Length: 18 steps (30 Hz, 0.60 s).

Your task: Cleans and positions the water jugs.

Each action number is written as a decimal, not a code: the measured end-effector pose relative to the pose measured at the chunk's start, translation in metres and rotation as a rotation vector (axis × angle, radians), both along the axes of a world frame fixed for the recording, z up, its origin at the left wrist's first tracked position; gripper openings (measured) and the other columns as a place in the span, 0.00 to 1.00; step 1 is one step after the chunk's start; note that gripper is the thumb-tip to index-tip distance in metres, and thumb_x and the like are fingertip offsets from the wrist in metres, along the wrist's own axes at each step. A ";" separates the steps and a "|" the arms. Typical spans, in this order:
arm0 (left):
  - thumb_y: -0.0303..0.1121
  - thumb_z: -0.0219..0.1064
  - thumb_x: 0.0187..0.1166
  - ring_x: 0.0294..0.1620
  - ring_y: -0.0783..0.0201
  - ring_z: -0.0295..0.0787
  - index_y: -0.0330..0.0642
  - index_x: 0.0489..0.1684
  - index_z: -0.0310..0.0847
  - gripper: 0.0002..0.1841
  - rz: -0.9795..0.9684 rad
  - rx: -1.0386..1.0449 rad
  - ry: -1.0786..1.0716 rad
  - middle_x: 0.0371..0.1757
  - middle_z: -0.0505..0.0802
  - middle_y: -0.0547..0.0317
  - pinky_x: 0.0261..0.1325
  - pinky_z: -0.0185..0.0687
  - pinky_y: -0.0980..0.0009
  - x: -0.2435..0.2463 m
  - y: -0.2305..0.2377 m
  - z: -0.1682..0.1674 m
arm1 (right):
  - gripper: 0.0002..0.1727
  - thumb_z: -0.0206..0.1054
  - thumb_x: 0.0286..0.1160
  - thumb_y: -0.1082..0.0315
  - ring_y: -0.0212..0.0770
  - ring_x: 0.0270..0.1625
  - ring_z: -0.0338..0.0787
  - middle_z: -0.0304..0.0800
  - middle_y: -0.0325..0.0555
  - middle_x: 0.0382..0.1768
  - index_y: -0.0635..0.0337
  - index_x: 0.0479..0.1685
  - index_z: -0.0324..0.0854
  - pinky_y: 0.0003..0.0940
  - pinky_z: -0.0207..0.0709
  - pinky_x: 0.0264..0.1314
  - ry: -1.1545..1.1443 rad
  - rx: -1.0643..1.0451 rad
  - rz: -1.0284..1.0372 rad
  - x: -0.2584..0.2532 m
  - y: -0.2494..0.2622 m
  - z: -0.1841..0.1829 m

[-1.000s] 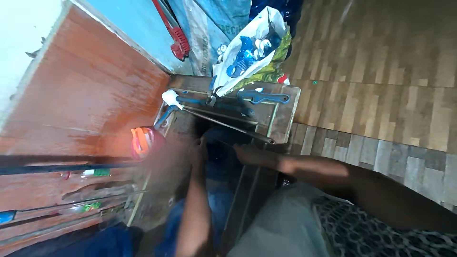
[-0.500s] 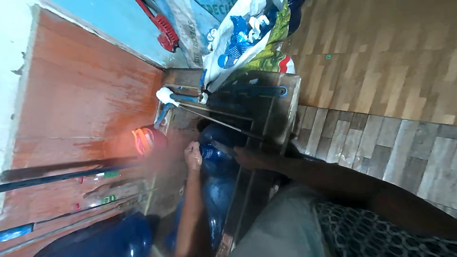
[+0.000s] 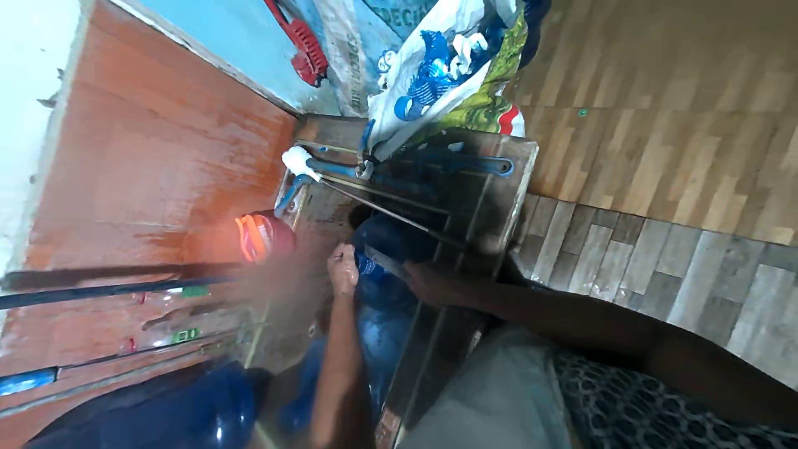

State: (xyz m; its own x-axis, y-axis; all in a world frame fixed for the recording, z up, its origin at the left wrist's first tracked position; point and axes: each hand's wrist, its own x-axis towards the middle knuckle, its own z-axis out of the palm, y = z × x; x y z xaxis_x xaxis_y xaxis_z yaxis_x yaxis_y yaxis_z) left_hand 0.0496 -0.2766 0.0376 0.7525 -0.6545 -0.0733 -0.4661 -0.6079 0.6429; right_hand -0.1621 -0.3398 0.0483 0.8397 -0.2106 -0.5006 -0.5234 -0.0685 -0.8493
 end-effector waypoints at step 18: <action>0.37 0.51 0.93 0.65 0.41 0.84 0.26 0.65 0.78 0.20 -0.071 0.186 0.024 0.63 0.85 0.30 0.70 0.76 0.45 0.009 0.001 0.012 | 0.26 0.53 0.90 0.68 0.67 0.74 0.81 0.80 0.70 0.71 0.64 0.85 0.60 0.65 0.74 0.73 0.273 -0.401 0.054 0.034 0.018 0.032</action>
